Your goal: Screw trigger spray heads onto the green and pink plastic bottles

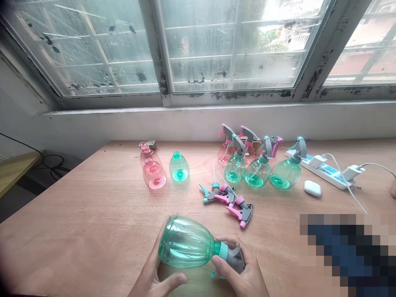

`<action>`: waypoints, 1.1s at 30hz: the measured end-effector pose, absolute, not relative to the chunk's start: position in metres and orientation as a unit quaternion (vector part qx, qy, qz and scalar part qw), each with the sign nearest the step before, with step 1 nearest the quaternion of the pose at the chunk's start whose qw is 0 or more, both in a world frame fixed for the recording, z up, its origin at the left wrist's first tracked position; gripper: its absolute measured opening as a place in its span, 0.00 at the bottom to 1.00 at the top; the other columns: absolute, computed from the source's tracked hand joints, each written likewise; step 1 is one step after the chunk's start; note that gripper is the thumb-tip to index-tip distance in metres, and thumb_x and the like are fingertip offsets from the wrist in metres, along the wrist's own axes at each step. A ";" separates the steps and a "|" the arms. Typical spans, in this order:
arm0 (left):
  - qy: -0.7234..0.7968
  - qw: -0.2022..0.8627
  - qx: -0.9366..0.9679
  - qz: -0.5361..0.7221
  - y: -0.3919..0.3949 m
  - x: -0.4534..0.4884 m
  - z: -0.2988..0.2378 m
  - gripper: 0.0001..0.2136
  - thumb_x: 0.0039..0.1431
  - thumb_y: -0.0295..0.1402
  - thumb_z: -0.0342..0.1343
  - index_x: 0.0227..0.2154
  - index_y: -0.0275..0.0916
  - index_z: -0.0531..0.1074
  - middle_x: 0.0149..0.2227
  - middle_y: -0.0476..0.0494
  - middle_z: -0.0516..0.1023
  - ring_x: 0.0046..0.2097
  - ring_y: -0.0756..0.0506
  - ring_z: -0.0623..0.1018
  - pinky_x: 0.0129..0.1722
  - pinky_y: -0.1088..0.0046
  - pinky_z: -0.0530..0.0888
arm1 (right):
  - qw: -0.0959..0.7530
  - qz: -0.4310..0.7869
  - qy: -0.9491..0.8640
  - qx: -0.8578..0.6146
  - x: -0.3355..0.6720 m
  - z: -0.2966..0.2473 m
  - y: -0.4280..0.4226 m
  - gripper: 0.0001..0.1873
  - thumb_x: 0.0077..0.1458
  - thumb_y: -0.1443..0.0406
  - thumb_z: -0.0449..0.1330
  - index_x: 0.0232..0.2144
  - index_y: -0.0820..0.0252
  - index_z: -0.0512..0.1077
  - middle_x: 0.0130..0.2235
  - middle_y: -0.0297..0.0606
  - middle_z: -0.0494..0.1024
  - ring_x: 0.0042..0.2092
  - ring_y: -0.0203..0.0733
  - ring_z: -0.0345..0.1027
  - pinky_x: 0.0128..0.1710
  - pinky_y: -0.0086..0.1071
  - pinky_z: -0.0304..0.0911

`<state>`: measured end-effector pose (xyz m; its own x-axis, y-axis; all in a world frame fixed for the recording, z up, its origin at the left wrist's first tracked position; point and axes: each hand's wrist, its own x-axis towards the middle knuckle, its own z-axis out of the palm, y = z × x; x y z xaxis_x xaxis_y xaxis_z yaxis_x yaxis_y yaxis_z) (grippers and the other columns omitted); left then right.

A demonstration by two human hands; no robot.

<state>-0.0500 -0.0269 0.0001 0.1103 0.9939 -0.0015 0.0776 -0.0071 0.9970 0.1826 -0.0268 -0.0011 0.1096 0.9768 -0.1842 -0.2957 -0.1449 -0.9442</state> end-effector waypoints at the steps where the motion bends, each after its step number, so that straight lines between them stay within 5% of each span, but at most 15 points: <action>1: 0.486 0.516 0.540 0.453 -0.026 -0.050 -0.001 0.50 0.56 0.46 0.74 0.76 0.55 0.51 0.79 0.47 0.54 0.78 0.32 0.51 0.77 0.52 0.49 | 0.556 0.570 -0.345 -0.498 0.182 -0.001 -0.027 0.27 0.44 0.47 0.82 0.40 0.55 0.83 0.28 0.29 0.80 0.25 0.43 0.77 0.30 0.35 0.78; 6: 0.488 0.525 0.531 0.452 -0.023 -0.052 -0.001 0.48 0.57 0.47 0.73 0.76 0.50 0.53 0.78 0.43 0.55 0.77 0.30 0.56 0.77 0.52 0.51 | 0.557 0.565 -0.350 -0.498 0.184 -0.003 -0.026 0.27 0.45 0.47 0.81 0.41 0.56 0.83 0.29 0.30 0.81 0.25 0.43 0.76 0.30 0.36 0.77; 14: 0.503 0.487 0.565 0.437 -0.026 -0.048 0.005 0.40 0.66 0.44 0.66 0.75 0.56 0.53 0.78 0.50 0.55 0.78 0.36 0.53 0.77 0.54 0.48 | 0.556 0.567 -0.360 -0.490 0.188 -0.010 -0.026 0.28 0.47 0.46 0.80 0.43 0.57 0.83 0.25 0.31 0.80 0.26 0.44 0.76 0.32 0.36 0.77; 21: 0.472 0.548 0.520 0.454 -0.030 -0.052 -0.001 0.51 0.56 0.49 0.73 0.76 0.51 0.50 0.79 0.45 0.53 0.78 0.30 0.53 0.77 0.52 0.52 | 0.556 0.567 -0.359 -0.490 0.183 -0.003 -0.028 0.25 0.44 0.47 0.82 0.39 0.54 0.85 0.29 0.31 0.81 0.26 0.42 0.76 0.30 0.33 0.77; 26: 0.502 0.527 0.522 0.443 -0.027 -0.053 0.005 0.46 0.59 0.47 0.71 0.75 0.47 0.55 0.78 0.42 0.55 0.78 0.30 0.52 0.76 0.51 0.52 | 0.549 0.569 -0.354 -0.499 0.184 -0.003 -0.028 0.26 0.44 0.47 0.82 0.39 0.54 0.85 0.31 0.31 0.81 0.26 0.44 0.77 0.30 0.35 0.77; 33: 0.500 0.499 0.544 0.453 -0.027 -0.049 0.002 0.43 0.58 0.41 0.73 0.73 0.56 0.58 0.77 0.48 0.59 0.77 0.33 0.58 0.77 0.54 0.52 | 0.547 0.572 -0.367 -0.488 0.192 -0.013 -0.027 0.28 0.50 0.47 0.79 0.46 0.57 0.81 0.25 0.31 0.80 0.27 0.46 0.76 0.34 0.39 0.76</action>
